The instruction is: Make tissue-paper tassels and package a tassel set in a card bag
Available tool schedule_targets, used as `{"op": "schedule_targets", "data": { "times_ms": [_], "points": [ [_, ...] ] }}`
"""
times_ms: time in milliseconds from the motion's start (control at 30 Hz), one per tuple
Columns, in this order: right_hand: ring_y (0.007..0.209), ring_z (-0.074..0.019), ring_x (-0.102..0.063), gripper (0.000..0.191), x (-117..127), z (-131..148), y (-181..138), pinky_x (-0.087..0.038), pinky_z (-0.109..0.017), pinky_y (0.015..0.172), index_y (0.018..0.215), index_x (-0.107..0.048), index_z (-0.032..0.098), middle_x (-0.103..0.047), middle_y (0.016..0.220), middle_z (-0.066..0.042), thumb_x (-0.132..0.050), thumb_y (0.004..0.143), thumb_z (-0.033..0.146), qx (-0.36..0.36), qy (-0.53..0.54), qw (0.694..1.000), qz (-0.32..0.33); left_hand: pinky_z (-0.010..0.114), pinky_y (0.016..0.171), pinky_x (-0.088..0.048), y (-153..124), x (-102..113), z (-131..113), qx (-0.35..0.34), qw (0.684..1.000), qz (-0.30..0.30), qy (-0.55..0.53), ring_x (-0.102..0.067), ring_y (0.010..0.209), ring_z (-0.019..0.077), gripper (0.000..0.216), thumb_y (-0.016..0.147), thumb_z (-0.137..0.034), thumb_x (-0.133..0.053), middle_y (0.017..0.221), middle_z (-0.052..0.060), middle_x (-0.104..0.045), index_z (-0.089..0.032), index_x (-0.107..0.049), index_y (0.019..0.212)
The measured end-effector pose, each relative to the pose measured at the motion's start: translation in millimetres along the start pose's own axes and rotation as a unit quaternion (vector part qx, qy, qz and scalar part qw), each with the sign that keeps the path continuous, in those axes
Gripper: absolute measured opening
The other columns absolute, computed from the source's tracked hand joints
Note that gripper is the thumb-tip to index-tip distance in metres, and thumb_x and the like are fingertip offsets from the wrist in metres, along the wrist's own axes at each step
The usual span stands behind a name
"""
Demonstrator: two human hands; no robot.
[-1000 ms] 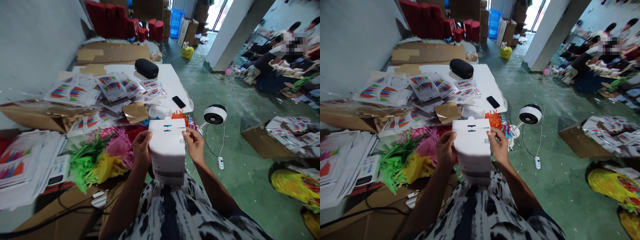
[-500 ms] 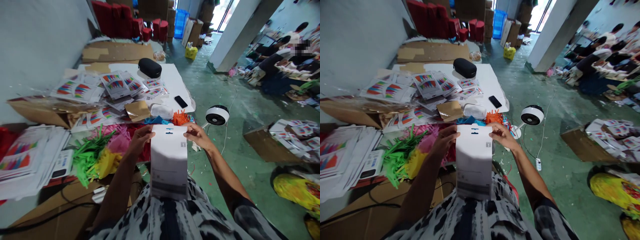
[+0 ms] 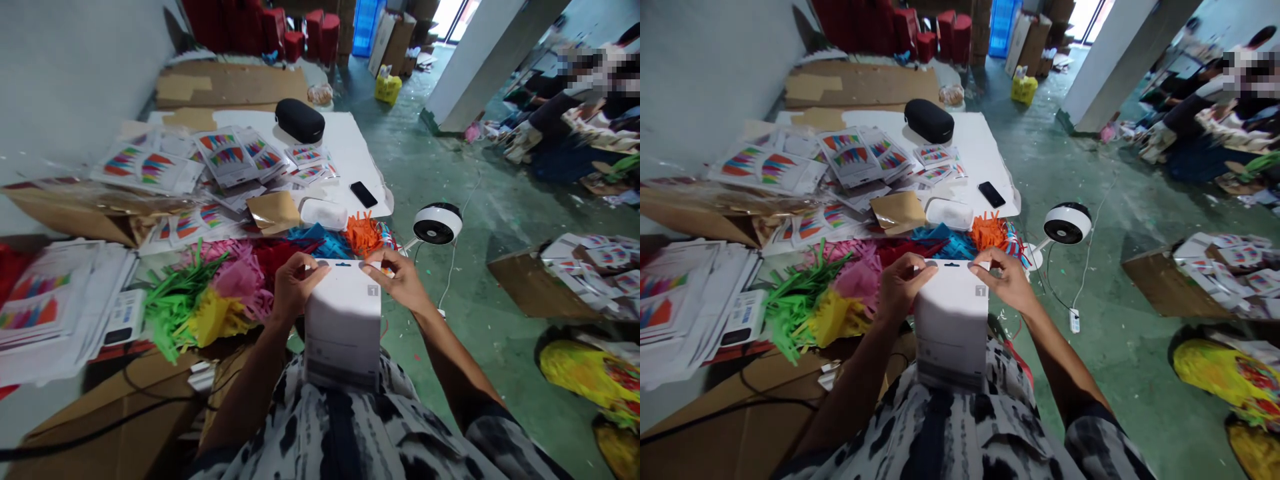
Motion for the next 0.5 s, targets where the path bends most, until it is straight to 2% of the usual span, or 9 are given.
{"op": "schedule_targets", "data": {
  "times_ms": [67, 167, 233, 300, 400, 500],
  "points": [
    [0.085, -0.0174, -0.069, 0.019, -1, 1, 0, -0.054, -0.032, 0.075, 0.107, -0.076, 0.026, -0.077, 0.103, -0.003, -0.076, 0.093, 0.039, -0.009, 0.005, 1.0, 0.006, 0.025, 0.062, -0.039, -1, -4, -1, 0.001, 1.0, 0.003, -0.015, -0.052, 0.066, 0.0133, 0.022, 0.07, -0.031, -0.09, 0.074, -0.001, -0.065, -0.021, -0.078, 0.086],
    [0.093, -0.0197, -0.072, 0.021, -1, 7, 1, -0.056, -0.037, 0.083, 0.116, -0.076, 0.03, -0.079, 0.108, -0.003, -0.068, 0.099, 0.038, 0.008, -0.039, 0.998, 0.042, 0.025, 0.064, -0.04, 0, -6, 1, -0.007, 1.0, 0.001, -0.023, -0.055, 0.068, 0.0144, 0.036, 0.075, -0.032, -0.087, 0.079, 0.0, -0.068, -0.023, -0.08, 0.11],
    [0.108, -0.0224, -0.071, 0.028, -2, 16, 3, -0.056, -0.042, 0.096, 0.125, -0.074, 0.032, -0.076, 0.12, -0.004, -0.069, 0.099, 0.038, 0.044, -0.08, 0.994, 0.065, 0.026, 0.065, -0.042, 2, -9, 3, 0.005, 1.0, 0.013, -0.027, -0.059, 0.071, 0.0158, 0.039, 0.075, -0.033, -0.087, 0.082, 0.002, -0.071, -0.022, -0.08, 0.112],
    [0.114, -0.024, -0.069, 0.042, -5, 23, 6, -0.055, -0.045, 0.101, 0.136, -0.069, 0.033, -0.073, 0.127, -0.005, -0.075, 0.095, 0.039, 0.076, -0.112, 0.986, 0.099, 0.027, 0.065, -0.045, 3, -16, 5, 0.035, 0.998, 0.04, -0.04, -0.063, 0.072, 0.0179, 0.042, 0.072, -0.035, -0.09, 0.085, 0.005, -0.074, -0.02, -0.08, 0.11],
    [0.105, -0.0227, -0.071, 0.049, -10, 24, 7, -0.059, -0.044, 0.093, 0.14, -0.065, 0.035, -0.074, 0.124, -0.005, -0.077, 0.093, 0.04, 0.081, -0.117, 0.978, 0.154, 0.028, 0.063, -0.048, 1, -26, 5, 0.08, 0.991, 0.093, -0.053, -0.066, 0.071, 0.0204, 0.041, 0.072, -0.044, -0.089, 0.082, 0.007, -0.076, -0.016, -0.08, 0.1],
    [0.1, -0.021, -0.072, 0.047, -9, 16, 6, -0.06, -0.044, 0.092, 0.14, -0.065, 0.036, -0.075, 0.125, -0.004, -0.076, 0.094, 0.038, 0.064, -0.096, 0.982, 0.149, 0.031, 0.067, -0.053, -6, -36, 10, 0.133, 0.976, 0.155, -0.075, -0.072, 0.077, 0.0253, 0.048, 0.072, -0.048, -0.089, 0.093, 0.011, -0.079, -0.015, -0.079, 0.106]
  ]
}}
Point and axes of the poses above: each hand's wrist, its own y-axis towards the middle knuckle, its own x-axis out of the back of the hand, z = x × y, the point moved 5 cm from there along y, towards the middle knuckle
